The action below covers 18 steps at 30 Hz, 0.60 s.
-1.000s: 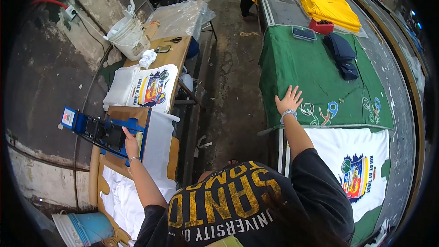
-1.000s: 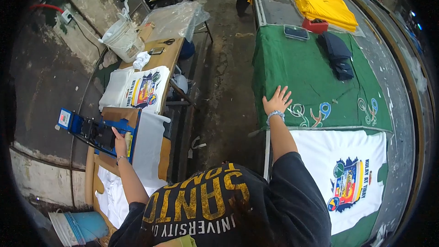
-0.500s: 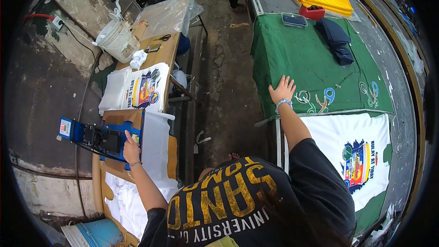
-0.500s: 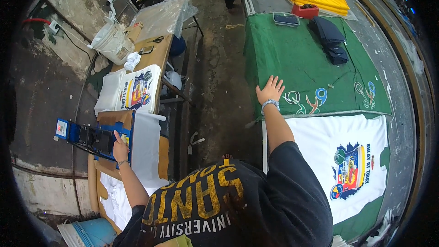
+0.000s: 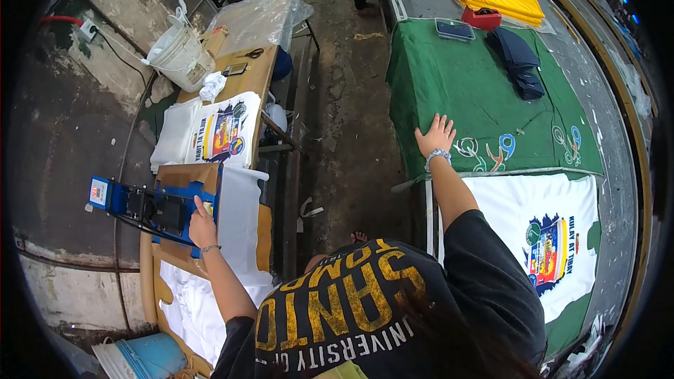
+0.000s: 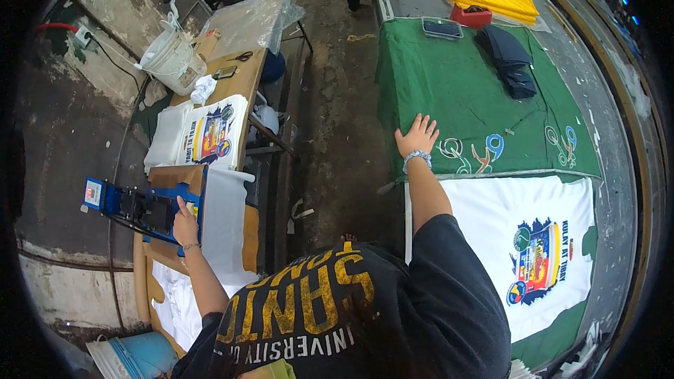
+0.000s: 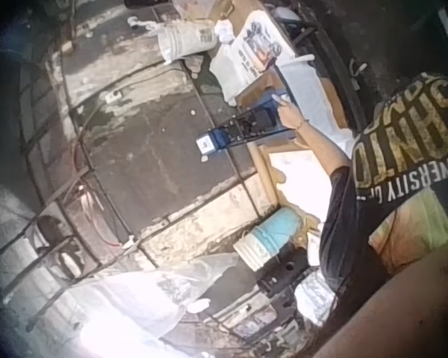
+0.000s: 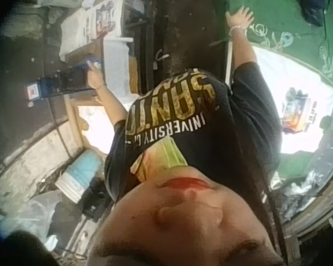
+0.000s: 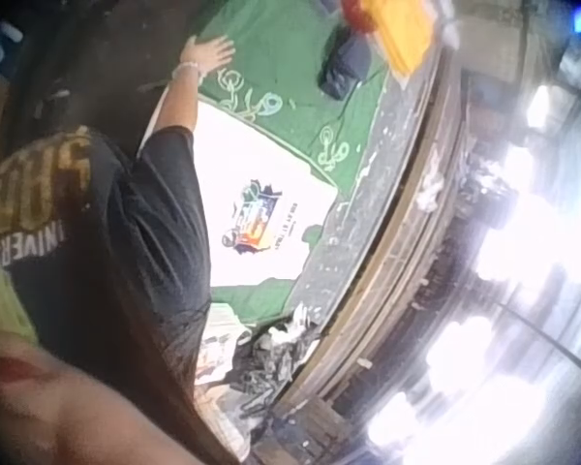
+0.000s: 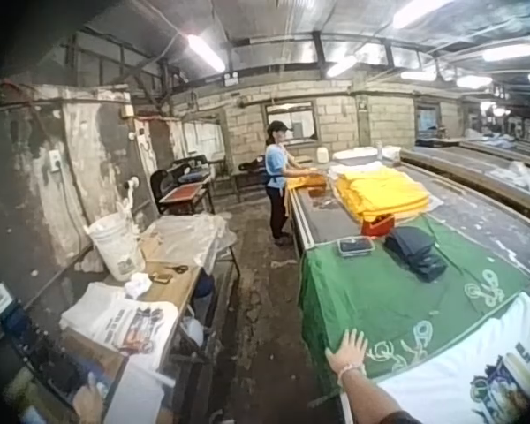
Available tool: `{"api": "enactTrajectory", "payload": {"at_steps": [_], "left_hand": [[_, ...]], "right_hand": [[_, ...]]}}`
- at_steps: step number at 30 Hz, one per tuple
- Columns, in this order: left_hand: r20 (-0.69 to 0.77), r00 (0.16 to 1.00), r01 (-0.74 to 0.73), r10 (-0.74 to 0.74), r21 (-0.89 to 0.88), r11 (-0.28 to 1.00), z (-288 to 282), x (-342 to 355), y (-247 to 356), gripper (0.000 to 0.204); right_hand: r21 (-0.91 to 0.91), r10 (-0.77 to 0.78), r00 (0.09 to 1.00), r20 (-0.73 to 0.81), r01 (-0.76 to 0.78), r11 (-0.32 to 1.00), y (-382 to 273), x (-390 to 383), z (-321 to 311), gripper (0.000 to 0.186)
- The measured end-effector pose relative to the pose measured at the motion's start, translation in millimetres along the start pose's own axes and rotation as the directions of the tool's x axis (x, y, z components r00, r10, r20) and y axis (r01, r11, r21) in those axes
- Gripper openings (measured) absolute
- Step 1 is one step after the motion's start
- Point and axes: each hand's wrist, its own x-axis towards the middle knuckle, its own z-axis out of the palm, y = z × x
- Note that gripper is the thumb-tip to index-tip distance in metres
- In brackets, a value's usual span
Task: Using a heat press to print designs onto white t-shirts.
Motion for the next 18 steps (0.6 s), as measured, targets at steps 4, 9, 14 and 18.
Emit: {"api": "enactTrajectory", "payload": {"at_steps": [4,9,14,18], "left_hand": [[-0.046,0.995,-0.081,0.084,0.059,0.995,9.2,5.9,-13.3,0.086],[0.092,0.986,-0.152,0.135,0.211,0.966,8.9,10.0,-15.6,0.058],[-0.017,1.0,-0.018,0.018,0.026,1.0,-3.9,-3.5,4.5,0.085],[0.037,0.999,0.009,-0.009,0.008,1.0,-10.1,-5.2,9.7,0.085]], "right_hand": [[-0.021,0.0,0.999,-0.034,-0.001,1.0,-1.2,-2.4,-1.9,0.084],[-0.036,-0.056,0.969,-0.239,0.049,0.998,-2.9,-5.3,-7.2,0.085],[0.028,0.011,0.999,0.038,-0.012,1.0,-4.3,-3.1,-10.9,0.086],[-0.021,0.001,0.999,-0.053,-0.002,1.0,-4.2,-5.4,-8.7,0.085]]}}
